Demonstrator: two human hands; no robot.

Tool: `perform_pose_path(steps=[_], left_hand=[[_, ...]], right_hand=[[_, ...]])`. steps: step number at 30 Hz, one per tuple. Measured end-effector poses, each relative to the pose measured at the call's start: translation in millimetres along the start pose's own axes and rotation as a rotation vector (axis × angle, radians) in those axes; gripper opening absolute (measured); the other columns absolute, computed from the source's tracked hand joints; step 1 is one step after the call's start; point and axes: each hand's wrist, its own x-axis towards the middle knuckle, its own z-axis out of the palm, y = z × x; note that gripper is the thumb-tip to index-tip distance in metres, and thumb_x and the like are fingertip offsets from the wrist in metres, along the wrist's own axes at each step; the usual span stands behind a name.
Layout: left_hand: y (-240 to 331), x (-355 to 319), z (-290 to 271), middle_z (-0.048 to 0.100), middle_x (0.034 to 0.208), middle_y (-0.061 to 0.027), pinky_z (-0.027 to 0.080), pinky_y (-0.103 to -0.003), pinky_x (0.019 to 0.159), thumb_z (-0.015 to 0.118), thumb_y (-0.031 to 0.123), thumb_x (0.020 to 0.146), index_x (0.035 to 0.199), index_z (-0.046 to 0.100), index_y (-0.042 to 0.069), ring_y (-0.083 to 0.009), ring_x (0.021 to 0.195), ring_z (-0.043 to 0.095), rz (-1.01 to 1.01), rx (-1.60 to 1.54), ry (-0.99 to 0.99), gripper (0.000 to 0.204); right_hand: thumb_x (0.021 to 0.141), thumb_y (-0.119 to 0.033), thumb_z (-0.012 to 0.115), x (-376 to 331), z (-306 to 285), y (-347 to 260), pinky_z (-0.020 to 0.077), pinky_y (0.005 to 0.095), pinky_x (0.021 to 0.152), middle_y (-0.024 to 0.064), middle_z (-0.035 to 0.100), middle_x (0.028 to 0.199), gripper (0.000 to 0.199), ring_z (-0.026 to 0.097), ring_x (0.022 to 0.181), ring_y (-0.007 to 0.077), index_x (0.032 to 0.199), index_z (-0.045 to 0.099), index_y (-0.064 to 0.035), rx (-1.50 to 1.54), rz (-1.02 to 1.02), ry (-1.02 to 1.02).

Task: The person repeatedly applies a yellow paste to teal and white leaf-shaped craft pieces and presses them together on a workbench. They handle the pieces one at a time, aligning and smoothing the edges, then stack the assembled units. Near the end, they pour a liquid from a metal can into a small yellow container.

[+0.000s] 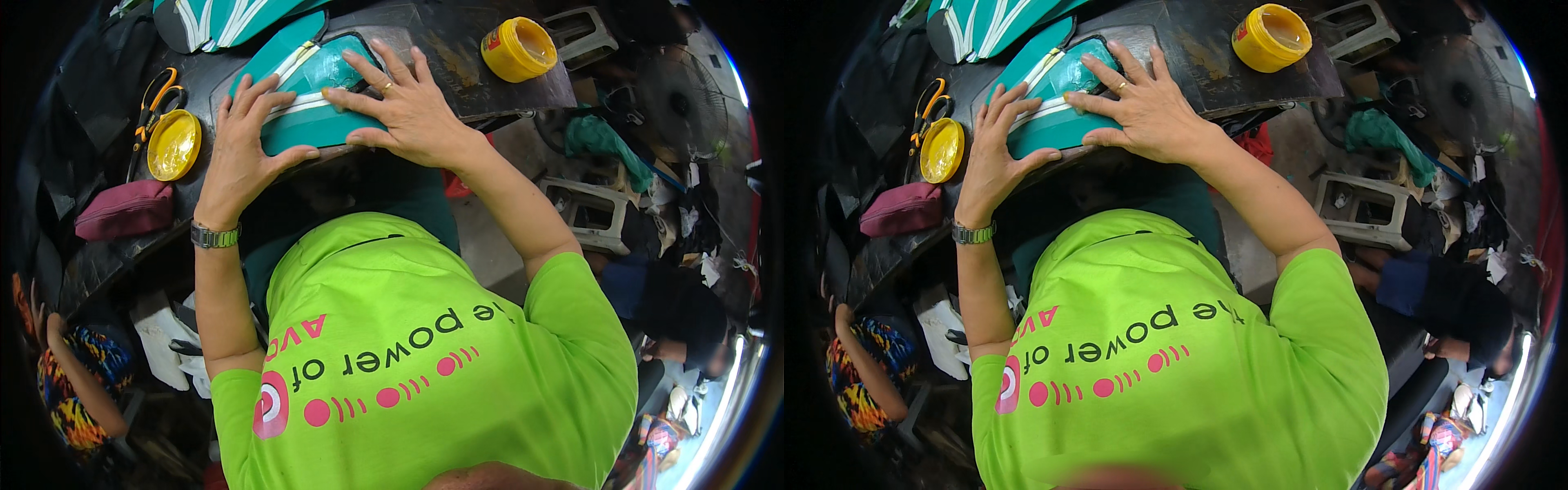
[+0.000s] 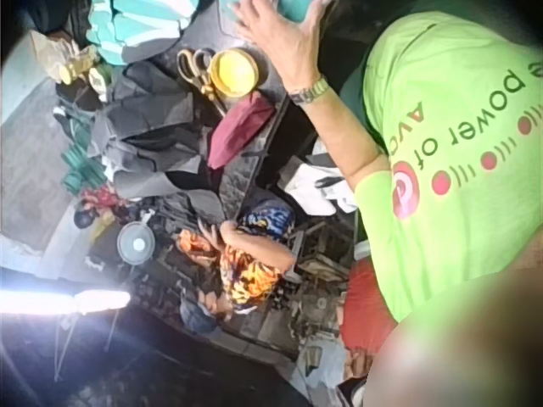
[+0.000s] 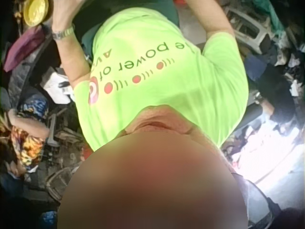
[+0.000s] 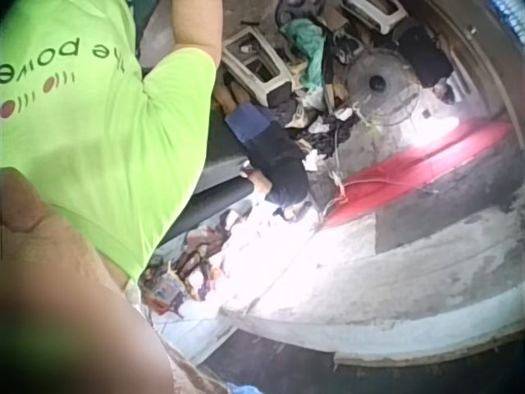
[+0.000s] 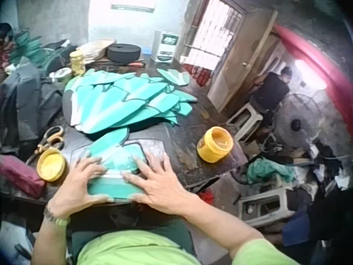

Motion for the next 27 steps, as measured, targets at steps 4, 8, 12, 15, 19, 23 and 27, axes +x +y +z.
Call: perform_pose_path(steps=[4, 8, 12, 15, 19, 23, 27], left_hand=[[0.3, 0.0, 0.8, 0.054, 0.145, -0.0117, 0.026, -0.054, 0.119, 0.087, 0.044, 0.072, 0.126, 0.064, 0.013, -0.0392, 0.145, 0.038, -0.001, 0.014, -0.005, 0.067], [1.2, 0.1, 1.5, 0.055, 0.145, -0.0122, 0.026, -0.054, 0.118, 0.087, 0.044, 0.072, 0.126, 0.064, 0.013, -0.0393, 0.145, 0.038, -0.024, 0.0, -0.009, 0.067], [4.9, 0.6, 1.8, 0.054, 0.145, -0.0131, 0.025, -0.055, 0.118, 0.087, 0.045, 0.073, 0.126, 0.063, 0.012, -0.0407, 0.145, 0.037, -0.03, 0.013, -0.002, 0.067], [13.8, -3.3, 6.4, 0.053, 0.146, -0.0141, 0.025, -0.056, 0.118, 0.086, 0.046, 0.074, 0.127, 0.063, 0.011, -0.0427, 0.145, 0.036, -0.065, 0.053, 0.024, 0.067], [24.8, -8.6, 14.7, 0.051, 0.148, -0.0154, 0.025, -0.058, 0.117, 0.084, 0.047, 0.076, 0.127, 0.063, 0.01, -0.0449, 0.144, 0.036, -0.117, 0.116, 0.055, 0.067], [23.1, -10.8, 10.4, 0.052, 0.147, -0.0148, 0.026, -0.057, 0.117, 0.081, 0.04, 0.082, 0.129, 0.063, 0.011, -0.0433, 0.144, 0.037, -0.119, 0.102, 0.025, 0.059], [15.6, -12.9, -1.8, 0.053, 0.146, -0.0136, 0.03, -0.055, 0.115, 0.077, 0.032, 0.087, 0.129, 0.063, 0.011, -0.0396, 0.142, 0.042, -0.124, 0.03, -0.014, 0.05]], right_hand=[[0.095, -0.069, 0.043, 2.1, 9.7, 2.7, 0.0082, 0.0693, 0.119, 0.0037, 0.021, 0.169, 0.061, 0.012, 0.156, 0.0364, 0.152, 0.043, -0.0455, 0.001, -0.034, 0.021], [0.095, -0.071, 0.043, -16.5, 2.2, 3.6, 0.0086, 0.0702, 0.118, 0.0061, 0.025, 0.167, 0.057, 0.013, 0.155, 0.0375, 0.146, 0.051, -0.0465, 0.179, -0.082, -0.043], [0.098, -0.066, 0.044, -42.1, -11.4, 13.1, 0.0063, 0.067, 0.12, 0.0073, 0.028, 0.166, 0.05, 0.013, 0.154, 0.0393, 0.141, 0.059, -0.0439, 0.288, -0.073, -0.06], [0.102, -0.048, 0.05, -59.5, -17.1, 18.7, 0.007, 0.0632, 0.12, 0.0119, 0.036, 0.162, 0.041, 0.02, 0.152, 0.0402, 0.135, 0.067, -0.0291, 0.743, 0.084, 0.133], [0.1, -0.051, 0.054, -71.1, -8.8, -4.0, 0.0105, 0.0651, 0.119, 0.0143, 0.036, 0.161, 0.059, 0.02, 0.152, 0.0399, 0.144, 0.056, -0.0123, 0.509, 0.277, 0.165], [0.091, -0.062, 0.059, -64.5, 1.1, -33.2, 0.011, 0.0685, 0.117, 0.0176, 0.036, 0.16, 0.088, 0.02, 0.153, 0.0395, 0.149, 0.043, 0.0021, 0.097, 0.305, 0.096], [0.085, -0.067, 0.061, -58.1, 4.7, -50.3, 0.0098, 0.0704, 0.117, 0.0242, 0.033, 0.16, 0.1, 0.021, 0.153, 0.0389, 0.151, 0.039, 0.0044, 0.023, 0.368, 0.093]])
